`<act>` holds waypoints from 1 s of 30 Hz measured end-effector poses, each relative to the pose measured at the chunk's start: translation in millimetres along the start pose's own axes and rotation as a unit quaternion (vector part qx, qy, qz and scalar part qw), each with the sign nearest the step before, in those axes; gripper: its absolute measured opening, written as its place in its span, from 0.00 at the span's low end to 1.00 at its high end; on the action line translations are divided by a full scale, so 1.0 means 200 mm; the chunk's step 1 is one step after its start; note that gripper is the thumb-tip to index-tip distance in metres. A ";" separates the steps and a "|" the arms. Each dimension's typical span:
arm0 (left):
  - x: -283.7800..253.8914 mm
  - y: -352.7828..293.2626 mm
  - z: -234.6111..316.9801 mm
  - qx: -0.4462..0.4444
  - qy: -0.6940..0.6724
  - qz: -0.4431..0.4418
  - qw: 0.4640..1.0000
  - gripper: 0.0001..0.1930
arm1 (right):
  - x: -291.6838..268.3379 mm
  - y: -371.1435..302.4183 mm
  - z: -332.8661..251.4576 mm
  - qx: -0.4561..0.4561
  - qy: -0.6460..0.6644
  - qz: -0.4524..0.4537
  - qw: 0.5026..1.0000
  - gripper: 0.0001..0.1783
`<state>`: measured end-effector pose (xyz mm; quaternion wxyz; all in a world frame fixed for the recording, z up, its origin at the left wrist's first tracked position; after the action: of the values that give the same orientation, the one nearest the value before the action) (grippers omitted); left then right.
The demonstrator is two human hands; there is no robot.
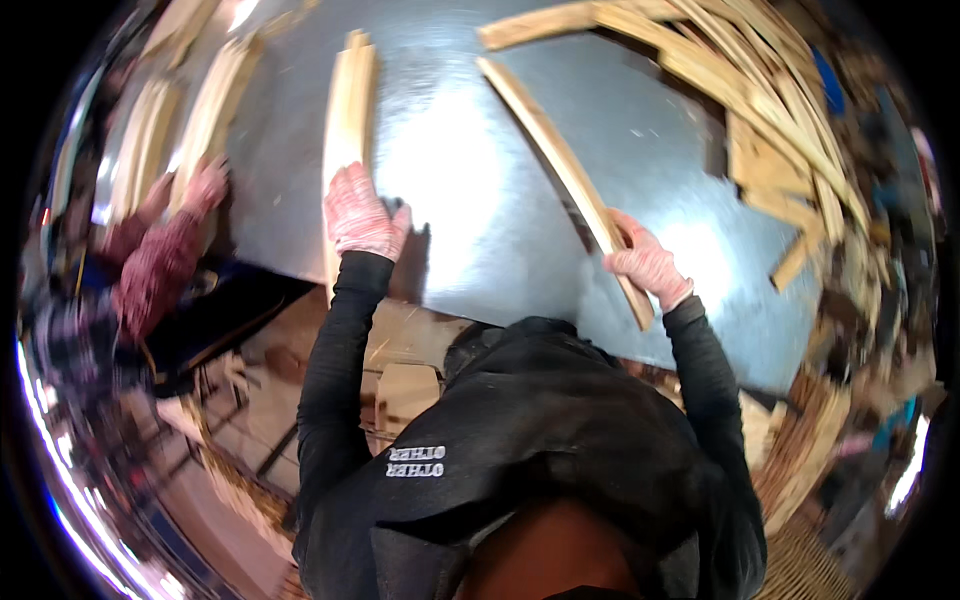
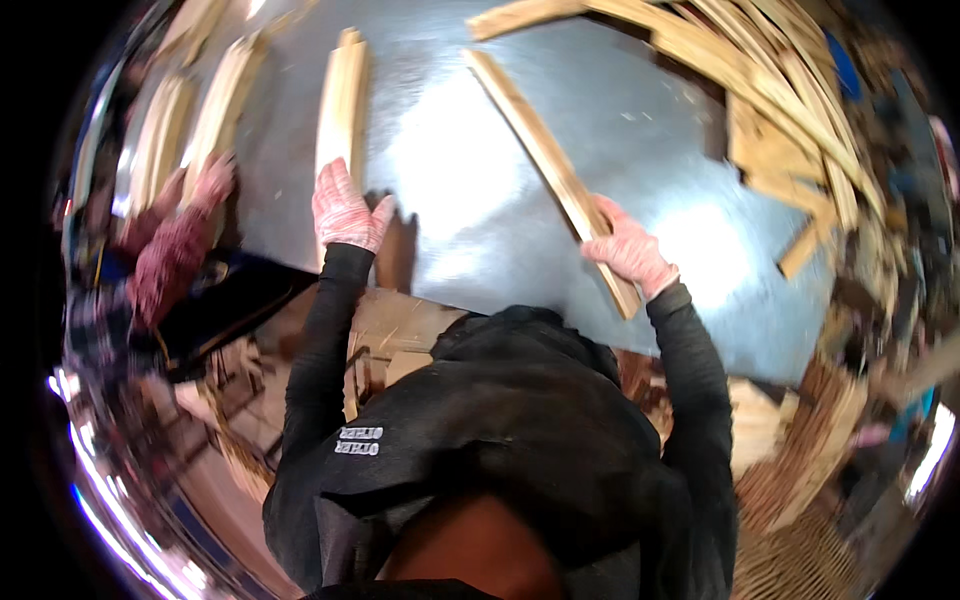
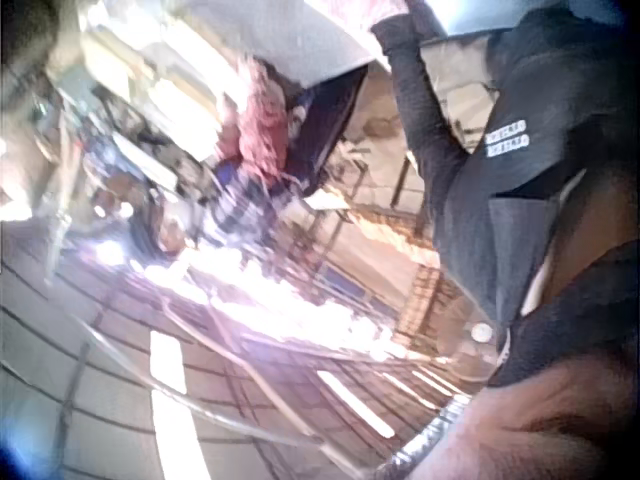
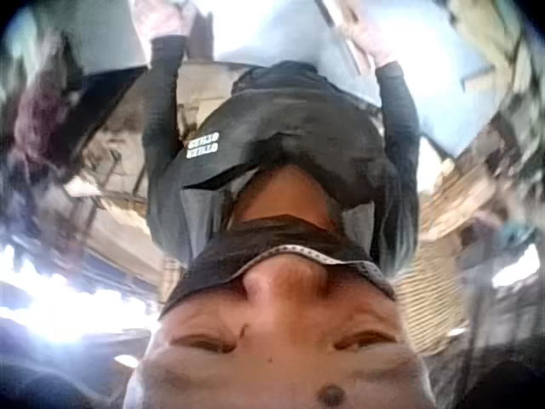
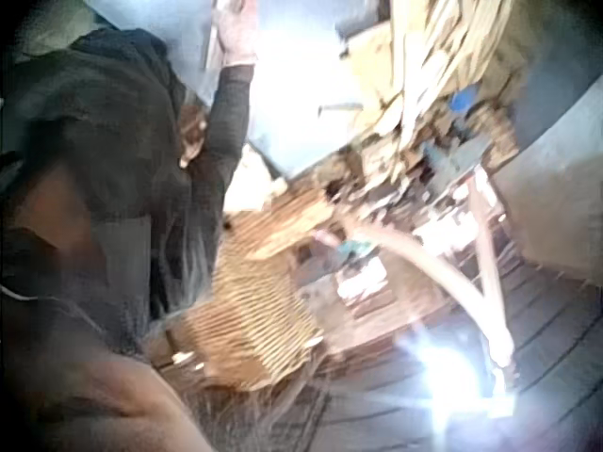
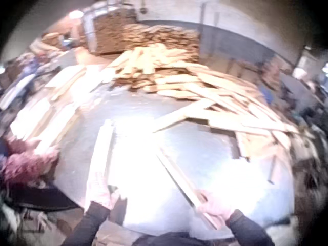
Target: The person sorts wooden planks on a metal table, picking them up from a pile and arranging them into neat stacks. The person wears pink gloves and handles the wood by hand, occasionally aligning the planks to ensure they are straight.
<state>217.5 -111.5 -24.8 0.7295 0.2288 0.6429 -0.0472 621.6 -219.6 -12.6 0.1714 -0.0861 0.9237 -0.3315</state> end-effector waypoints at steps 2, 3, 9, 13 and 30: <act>-0.06 0.18 0.39 0.177 -0.106 0.017 0.978 0.54 | -0.06 -0.22 -0.17 0.053 0.164 -0.136 0.976 0.47; -0.09 0.27 0.59 0.261 -0.158 0.037 0.951 0.50 | -0.07 -0.29 -0.11 0.055 0.204 -0.169 0.963 0.45; -0.27 0.68 1.30 0.457 -0.234 0.171 0.841 0.36 | -0.21 -0.85 -0.25 0.001 0.289 -0.012 0.957 0.35; -0.33 0.66 1.77 0.310 -0.320 -0.009 0.895 0.38 | -0.29 -0.83 0.23 -0.274 0.506 0.080 0.814 0.38; 0.07 0.21 3.04 0.113 -0.699 -0.273 0.651 0.28 | -0.29 -1.20 0.96 -0.120 0.420 0.312 0.844 0.23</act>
<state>792.3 -309.8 15.2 0.8855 0.0233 -0.0345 -0.4627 758.9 -499.3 18.6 -0.1502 0.3344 0.9179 -0.1519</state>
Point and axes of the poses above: each hand's wrist, its own y-axis towards the middle knuckle, its own x-axis out of the palm, z = x × y, the point moved 2 cm from there along y, towards the middle knuckle, and after that the axes turned 10 degrees about x, right-handed, at the moved point
